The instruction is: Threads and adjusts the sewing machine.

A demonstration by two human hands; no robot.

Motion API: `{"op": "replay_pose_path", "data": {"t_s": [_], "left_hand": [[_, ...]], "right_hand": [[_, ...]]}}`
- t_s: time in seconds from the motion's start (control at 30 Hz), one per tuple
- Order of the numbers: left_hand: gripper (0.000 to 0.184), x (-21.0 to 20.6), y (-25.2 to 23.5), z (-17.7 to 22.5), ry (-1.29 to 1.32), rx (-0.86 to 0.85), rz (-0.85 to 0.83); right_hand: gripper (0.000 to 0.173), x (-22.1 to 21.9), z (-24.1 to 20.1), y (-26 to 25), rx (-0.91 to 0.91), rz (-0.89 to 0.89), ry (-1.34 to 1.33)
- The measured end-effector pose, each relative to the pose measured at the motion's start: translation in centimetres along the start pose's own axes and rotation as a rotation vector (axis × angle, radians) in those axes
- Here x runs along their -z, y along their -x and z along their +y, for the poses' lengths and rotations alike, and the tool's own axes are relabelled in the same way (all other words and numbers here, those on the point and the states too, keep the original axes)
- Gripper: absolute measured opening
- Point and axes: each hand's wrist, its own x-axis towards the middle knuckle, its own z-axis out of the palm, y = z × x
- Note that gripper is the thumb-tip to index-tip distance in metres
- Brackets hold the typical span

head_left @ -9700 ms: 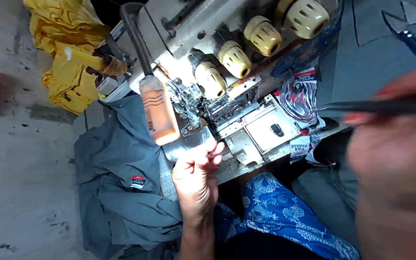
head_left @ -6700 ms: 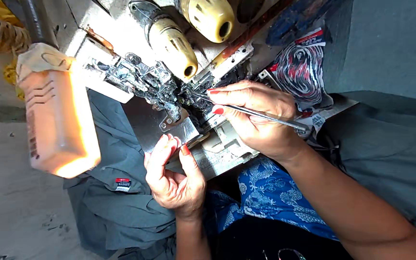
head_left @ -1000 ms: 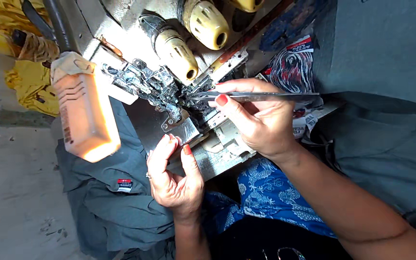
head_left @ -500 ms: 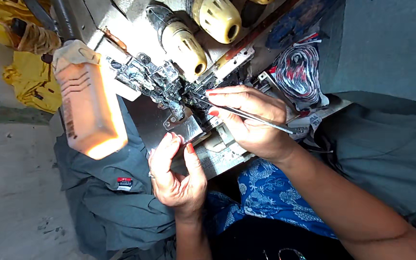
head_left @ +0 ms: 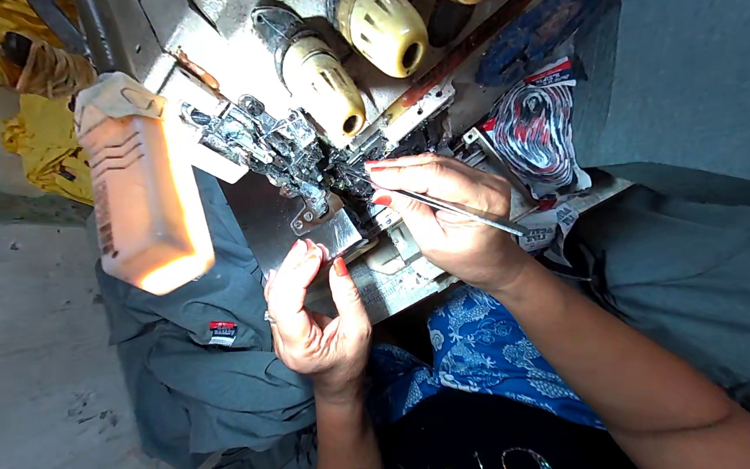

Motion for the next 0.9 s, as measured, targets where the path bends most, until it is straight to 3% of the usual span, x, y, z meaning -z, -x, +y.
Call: {"op": "replay_pose_path", "data": {"t_s": [0.9], "left_hand": [[0.017, 0.02, -0.05, 0.0, -0.007, -0.005, -0.004]], "right_hand": [[0.01, 0.04, 0.12, 0.02, 0.029, -0.037, -0.058]]}}
